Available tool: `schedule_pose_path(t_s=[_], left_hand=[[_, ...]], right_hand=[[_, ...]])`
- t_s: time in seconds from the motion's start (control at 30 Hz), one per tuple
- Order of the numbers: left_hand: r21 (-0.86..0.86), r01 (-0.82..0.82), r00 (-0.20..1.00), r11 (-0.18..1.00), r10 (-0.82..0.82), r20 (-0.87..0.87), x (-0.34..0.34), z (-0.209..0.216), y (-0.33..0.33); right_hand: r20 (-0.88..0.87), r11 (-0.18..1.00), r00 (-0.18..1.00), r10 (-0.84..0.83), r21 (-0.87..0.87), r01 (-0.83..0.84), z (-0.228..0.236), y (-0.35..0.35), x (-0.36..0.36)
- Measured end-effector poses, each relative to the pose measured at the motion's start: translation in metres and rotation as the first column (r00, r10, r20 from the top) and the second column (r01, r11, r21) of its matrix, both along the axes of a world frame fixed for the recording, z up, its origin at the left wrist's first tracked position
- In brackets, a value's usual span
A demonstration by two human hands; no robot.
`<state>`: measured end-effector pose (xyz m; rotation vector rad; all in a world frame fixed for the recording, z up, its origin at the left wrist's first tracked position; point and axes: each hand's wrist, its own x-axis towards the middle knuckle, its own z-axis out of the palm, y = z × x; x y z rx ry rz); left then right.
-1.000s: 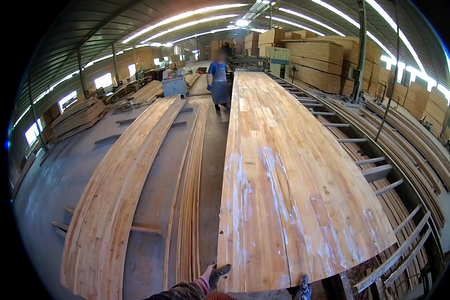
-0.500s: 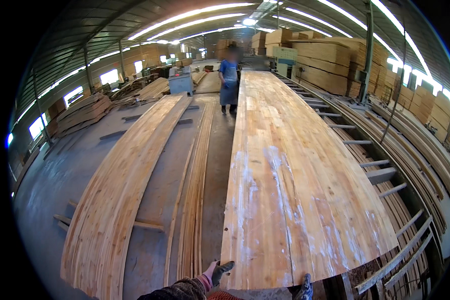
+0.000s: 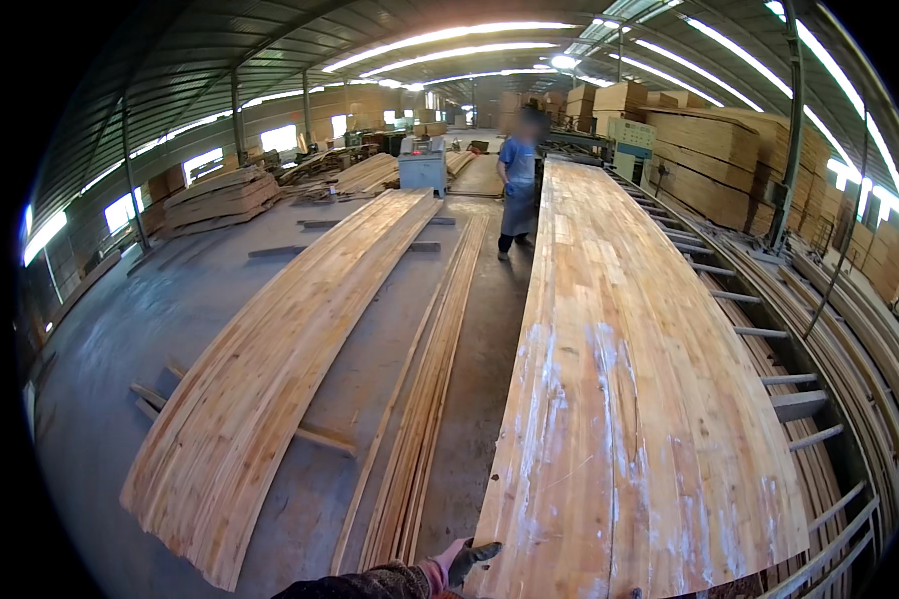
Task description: The person applies a white filler paste to the gaps and knots on a large wooden panel using a putty knife. They repeatedly scoop the filler from an orange bowl and spread it across the wood surface. After finishing the application, the person lifts the panel and places it onto a metal rack.
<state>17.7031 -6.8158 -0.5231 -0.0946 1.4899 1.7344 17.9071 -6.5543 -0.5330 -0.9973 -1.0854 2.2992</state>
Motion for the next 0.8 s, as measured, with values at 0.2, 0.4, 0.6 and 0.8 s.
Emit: schedule_pose_path(t_s=[0.2,0.4,0.6,0.8], left_hand=[[0.25,-0.139,0.971,0.958,0.081,0.226,-0.012,0.009,0.005],[0.349,-0.203,0.912,0.915,0.048,0.406,-0.047,-0.01,0.006],[0.348,-0.047,0.998,0.936,0.031,0.051,-0.042,0.073,0.011],[0.5,-0.027,0.947,0.866,-0.139,0.291,-0.041,0.091,0.02]], right_hand=[[0.0,0.971,0.999,0.044,-0.236,-0.043,0.011,-0.063,0.0],[-0.092,0.963,0.959,0.268,-0.001,-0.27,0.023,-0.144,-0.058],[-0.16,0.964,0.951,0.265,0.071,-0.256,0.04,-0.176,-0.065],[0.104,0.935,0.934,0.342,-0.135,-0.328,0.068,-0.173,-0.046]])
